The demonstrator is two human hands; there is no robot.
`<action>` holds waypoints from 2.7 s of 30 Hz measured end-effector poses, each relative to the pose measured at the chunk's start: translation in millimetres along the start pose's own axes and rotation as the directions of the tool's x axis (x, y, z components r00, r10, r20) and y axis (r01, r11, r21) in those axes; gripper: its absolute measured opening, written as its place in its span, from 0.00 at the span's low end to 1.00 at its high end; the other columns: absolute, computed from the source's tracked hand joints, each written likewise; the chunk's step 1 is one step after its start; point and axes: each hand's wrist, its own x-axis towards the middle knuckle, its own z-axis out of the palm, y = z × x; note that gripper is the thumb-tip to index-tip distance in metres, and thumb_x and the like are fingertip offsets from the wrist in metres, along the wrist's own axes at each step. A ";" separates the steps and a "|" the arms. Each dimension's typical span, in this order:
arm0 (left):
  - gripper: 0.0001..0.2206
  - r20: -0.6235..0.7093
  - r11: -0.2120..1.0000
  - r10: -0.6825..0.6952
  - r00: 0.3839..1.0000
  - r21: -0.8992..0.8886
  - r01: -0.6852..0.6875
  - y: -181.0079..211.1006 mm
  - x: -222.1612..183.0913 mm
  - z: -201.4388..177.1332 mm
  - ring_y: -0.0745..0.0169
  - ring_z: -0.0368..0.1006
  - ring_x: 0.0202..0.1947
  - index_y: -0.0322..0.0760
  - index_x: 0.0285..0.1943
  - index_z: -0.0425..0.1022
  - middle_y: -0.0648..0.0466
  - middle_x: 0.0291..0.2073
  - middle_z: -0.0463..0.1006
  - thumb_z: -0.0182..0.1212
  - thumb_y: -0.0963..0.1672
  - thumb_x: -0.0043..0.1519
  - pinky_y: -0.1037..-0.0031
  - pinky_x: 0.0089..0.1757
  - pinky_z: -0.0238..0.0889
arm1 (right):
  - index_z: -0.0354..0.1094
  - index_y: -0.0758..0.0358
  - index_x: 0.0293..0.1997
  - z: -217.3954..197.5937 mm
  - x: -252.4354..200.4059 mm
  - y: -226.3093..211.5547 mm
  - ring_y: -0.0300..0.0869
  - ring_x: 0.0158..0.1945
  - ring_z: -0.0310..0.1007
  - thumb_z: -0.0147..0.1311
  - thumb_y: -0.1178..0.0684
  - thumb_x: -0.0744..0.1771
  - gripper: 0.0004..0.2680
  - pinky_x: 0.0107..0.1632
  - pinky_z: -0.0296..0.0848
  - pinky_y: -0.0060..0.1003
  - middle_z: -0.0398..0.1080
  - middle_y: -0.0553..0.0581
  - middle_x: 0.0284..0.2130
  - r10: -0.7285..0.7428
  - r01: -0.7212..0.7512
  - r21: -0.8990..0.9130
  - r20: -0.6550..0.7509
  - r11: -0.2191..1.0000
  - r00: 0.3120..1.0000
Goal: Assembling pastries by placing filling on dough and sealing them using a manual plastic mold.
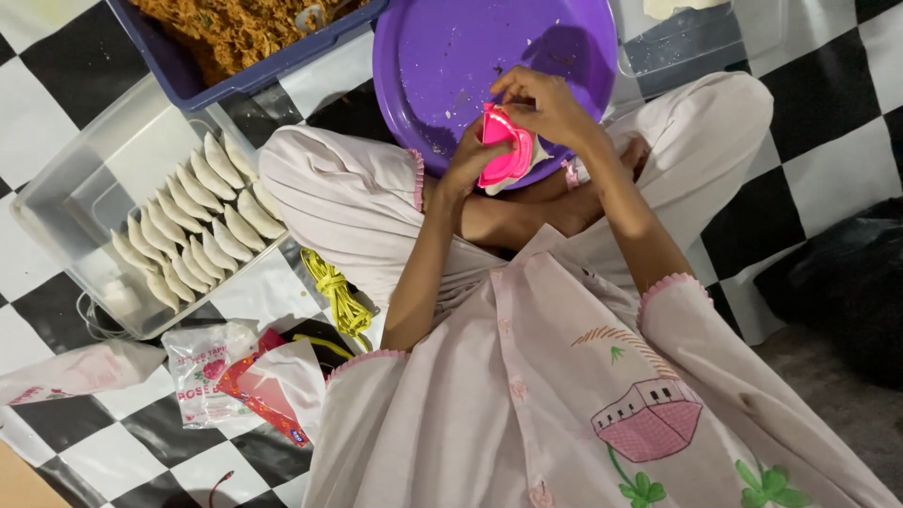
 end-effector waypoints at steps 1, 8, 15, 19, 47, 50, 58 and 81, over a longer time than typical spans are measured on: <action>0.25 -0.003 1.000 0.003 1.000 -0.001 -0.003 -0.2 1.3 0.0 0.58 0.78 0.40 0.31 0.60 0.71 0.46 0.43 0.80 0.70 0.40 0.52 0.75 0.41 0.74 | 0.68 0.68 0.55 1.2 0.5 -2.9 0.39 0.35 0.70 0.55 0.69 0.66 0.12 0.36 0.66 0.29 0.72 0.58 0.36 -0.003 0.003 -0.001 0.004 1.000 1.000; 0.26 -0.009 1.000 0.002 1.000 -0.031 -0.003 10.0 -5.0 1.7 0.58 0.77 0.42 0.31 0.63 0.69 0.46 0.44 0.78 0.68 0.39 0.53 0.75 0.43 0.74 | 0.77 0.68 0.45 9.3 0.6 0.0 0.36 0.28 0.58 0.59 0.68 0.64 0.08 0.31 0.58 0.28 0.67 0.54 0.32 -0.149 0.132 -0.141 -0.116 0.981 0.982; 0.22 0.110 0.996 0.037 0.993 -0.079 -0.028 -8.0 0.4 -6.3 0.62 0.74 0.42 0.33 0.58 0.70 0.50 0.44 0.78 0.68 0.38 0.54 0.76 0.44 0.71 | 0.70 0.69 0.41 6.5 -6.1 -4.5 0.39 0.36 0.67 0.59 0.65 0.67 0.03 0.43 0.68 0.30 0.69 0.56 0.38 -0.060 0.060 -0.006 -0.091 0.998 0.994; 0.24 0.122 0.998 0.033 0.992 -0.061 -0.025 -13.9 2.1 -7.2 0.66 0.73 0.43 0.33 0.61 0.70 0.53 0.44 0.77 0.69 0.37 0.54 0.78 0.46 0.67 | 0.69 0.68 0.41 6.5 -6.7 24.4 0.38 0.33 0.69 0.59 0.67 0.65 0.05 0.38 0.71 0.27 0.72 0.58 0.35 -0.035 0.036 0.009 -0.057 0.999 0.998; 0.22 -0.251 0.894 -0.027 0.968 -0.440 -0.089 -11.9 4.6 -19.3 0.48 0.76 0.45 0.29 0.57 0.68 0.41 0.44 0.77 0.65 0.47 0.58 0.63 0.46 0.70 | 0.66 0.63 0.53 48.2 -35.3 10.2 0.52 0.50 0.67 0.55 0.65 0.66 0.11 0.51 0.76 0.44 0.67 0.58 0.46 -0.110 0.100 -0.064 -0.172 0.993 0.979; 0.29 -0.304 0.857 -0.080 0.949 -0.508 -0.091 -23.1 8.9 -24.9 0.44 0.74 0.48 0.34 0.58 0.61 0.43 0.45 0.75 0.73 0.50 0.56 0.54 0.52 0.66 | 0.67 0.62 0.54 56.3 -36.2 11.1 0.61 0.49 0.70 0.60 0.62 0.66 0.12 0.48 0.75 0.52 0.69 0.63 0.46 -0.178 0.156 -0.114 -0.217 0.981 0.960; 0.24 -0.351 0.726 -0.155 0.923 -0.675 -0.135 -34.5 20.7 -40.8 0.44 0.77 0.44 0.38 0.54 0.65 0.44 0.41 0.79 0.72 0.50 0.55 0.53 0.51 0.67 | 0.67 0.62 0.53 82.7 -41.2 -6.0 0.63 0.47 0.69 0.65 0.60 0.63 0.15 0.49 0.71 0.55 0.68 0.64 0.45 -0.224 0.199 -0.113 -0.295 0.974 0.929; 0.17 -0.321 0.703 0.006 0.947 -0.672 -0.233 -20.5 8.8 -34.4 0.65 0.70 0.31 0.29 0.58 0.66 0.47 0.40 0.72 0.55 0.45 0.64 0.81 0.27 0.64 | 0.63 0.60 0.50 108.5 -58.0 -0.2 0.44 0.37 0.72 0.58 0.65 0.58 0.18 0.41 0.71 0.38 0.69 0.55 0.38 0.038 -0.102 -0.137 -0.408 0.985 0.912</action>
